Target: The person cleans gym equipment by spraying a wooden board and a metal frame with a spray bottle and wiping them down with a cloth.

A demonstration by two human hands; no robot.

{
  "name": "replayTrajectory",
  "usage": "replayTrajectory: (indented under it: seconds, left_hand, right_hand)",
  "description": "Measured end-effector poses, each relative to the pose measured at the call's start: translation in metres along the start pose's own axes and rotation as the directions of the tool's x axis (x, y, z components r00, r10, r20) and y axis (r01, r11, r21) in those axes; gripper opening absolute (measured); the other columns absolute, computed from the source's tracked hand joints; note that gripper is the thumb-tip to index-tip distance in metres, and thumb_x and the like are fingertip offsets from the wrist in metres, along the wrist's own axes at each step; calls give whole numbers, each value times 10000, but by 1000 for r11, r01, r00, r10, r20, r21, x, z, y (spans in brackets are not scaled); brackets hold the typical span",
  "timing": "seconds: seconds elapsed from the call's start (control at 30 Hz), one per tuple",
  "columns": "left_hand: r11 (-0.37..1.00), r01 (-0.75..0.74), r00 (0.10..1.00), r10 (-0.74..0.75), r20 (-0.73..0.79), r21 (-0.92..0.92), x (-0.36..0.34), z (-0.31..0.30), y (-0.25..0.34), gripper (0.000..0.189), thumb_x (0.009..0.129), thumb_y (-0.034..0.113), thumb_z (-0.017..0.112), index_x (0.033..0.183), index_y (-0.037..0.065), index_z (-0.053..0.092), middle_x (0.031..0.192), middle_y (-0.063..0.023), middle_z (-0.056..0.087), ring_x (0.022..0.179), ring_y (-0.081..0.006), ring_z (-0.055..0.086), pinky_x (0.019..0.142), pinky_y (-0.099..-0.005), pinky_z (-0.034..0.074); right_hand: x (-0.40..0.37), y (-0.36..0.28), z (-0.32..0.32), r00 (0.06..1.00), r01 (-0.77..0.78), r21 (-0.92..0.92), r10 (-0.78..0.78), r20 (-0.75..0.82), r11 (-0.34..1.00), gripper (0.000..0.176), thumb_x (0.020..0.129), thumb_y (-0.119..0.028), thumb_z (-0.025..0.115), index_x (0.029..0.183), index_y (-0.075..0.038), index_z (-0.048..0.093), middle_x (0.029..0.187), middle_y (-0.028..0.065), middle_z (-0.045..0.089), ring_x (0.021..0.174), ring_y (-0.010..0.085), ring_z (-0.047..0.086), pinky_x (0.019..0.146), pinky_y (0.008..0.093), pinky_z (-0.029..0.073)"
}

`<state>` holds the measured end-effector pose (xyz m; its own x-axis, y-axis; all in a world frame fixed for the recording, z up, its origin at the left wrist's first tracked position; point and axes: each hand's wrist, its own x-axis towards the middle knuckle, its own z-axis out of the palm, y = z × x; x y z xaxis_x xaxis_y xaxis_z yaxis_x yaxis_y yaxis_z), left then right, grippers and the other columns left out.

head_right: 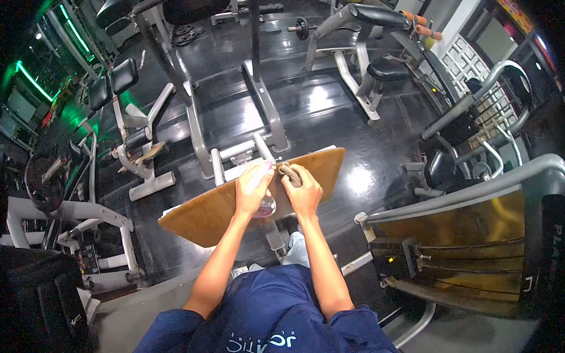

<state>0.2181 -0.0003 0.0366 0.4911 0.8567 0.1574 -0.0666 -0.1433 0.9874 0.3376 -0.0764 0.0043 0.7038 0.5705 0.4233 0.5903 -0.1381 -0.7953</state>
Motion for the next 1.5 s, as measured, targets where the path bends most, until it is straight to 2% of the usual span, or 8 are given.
replayTrajectory:
  seconds: [0.23, 0.3, 0.4, 0.63, 0.77, 0.93, 1.23, 1.5]
  left_hand:
    - [954, -245, 969, 242, 41, 174, 9, 4, -32, 221, 906, 121, 656, 1065, -30, 683, 1018, -72, 673, 662, -102, 636, 477, -228, 500]
    - [987, -133, 991, 130, 30, 93, 5, 4, -26, 203, 844, 119, 678, 1001, -6, 710, 1070, -128, 690, 909, -251, 676, 832, -317, 516]
    - [995, -39, 998, 34, 55, 91, 3, 2, -20, 202, 833, 107, 680, 999, -4, 709, 1064, -120, 690, 935, -255, 673, 843, -319, 509]
    - [982, -125, 992, 126, -1, 141, 2, 7, -21, 189, 830, 68, 667, 998, -9, 705, 1032, -114, 693, 889, -223, 679, 796, -302, 518]
    - [946, -192, 979, 202, -11, 262, 3, 8, -15, 188, 818, 32, 669, 996, -16, 704, 984, -110, 696, 877, -211, 677, 787, -294, 516]
    - [936, -194, 974, 220, -57, 294, 1, 11, -15, 156, 814, 39, 670, 949, -24, 716, 943, -121, 701, 862, -220, 676, 778, -303, 521]
    - [975, -47, 981, 86, -173, 219, -1, 18, -19, 144, 830, 59, 662, 927, -29, 722, 934, -125, 702, 856, -209, 670, 765, -298, 519]
    - [976, -18, 986, 53, -156, 218, 1, 43, -7, 169, 855, 73, 658, 980, -28, 712, 984, -128, 704, 735, -162, 678, 564, -237, 515]
  right_hand:
    - [-13, 23, -7, 988, -141, -160, 150, 44, 977, 263, 742, -249, 760, 977, -146, 706, 915, 62, 719, 826, 275, 696, 744, 382, 536]
    - [0, 20, -10, 990, -135, -183, 142, 25, 974, 249, 742, -271, 763, 952, -149, 704, 885, 60, 721, 811, 276, 697, 731, 384, 533]
    - [24, -3, -25, 986, -142, -159, 153, 62, 977, 237, 746, -292, 757, 923, -145, 701, 858, 54, 721, 803, 274, 698, 705, 380, 530]
    - [35, 7, -28, 993, 81, -56, -76, 86, 995, 221, 743, -238, 744, 926, -126, 688, 905, 50, 715, 811, 270, 692, 695, 375, 533]
    - [23, 39, -27, 967, 110, -80, -88, 240, 991, 245, 719, -231, 773, 919, -127, 679, 885, 44, 702, 777, 265, 689, 669, 373, 535]
    - [46, 51, -46, 963, 110, -67, -90, 254, 992, 195, 717, -245, 772, 870, -145, 703, 836, 11, 716, 738, 237, 697, 651, 356, 541]
    - [64, 45, -44, 942, 140, 82, -159, 297, 987, 243, 706, -242, 787, 905, -144, 689, 832, 48, 717, 724, 253, 695, 635, 368, 529]
    - [55, 79, -49, 898, 208, 38, -206, 389, 977, 227, 704, -257, 790, 873, -151, 680, 811, 23, 707, 709, 246, 691, 625, 371, 529]
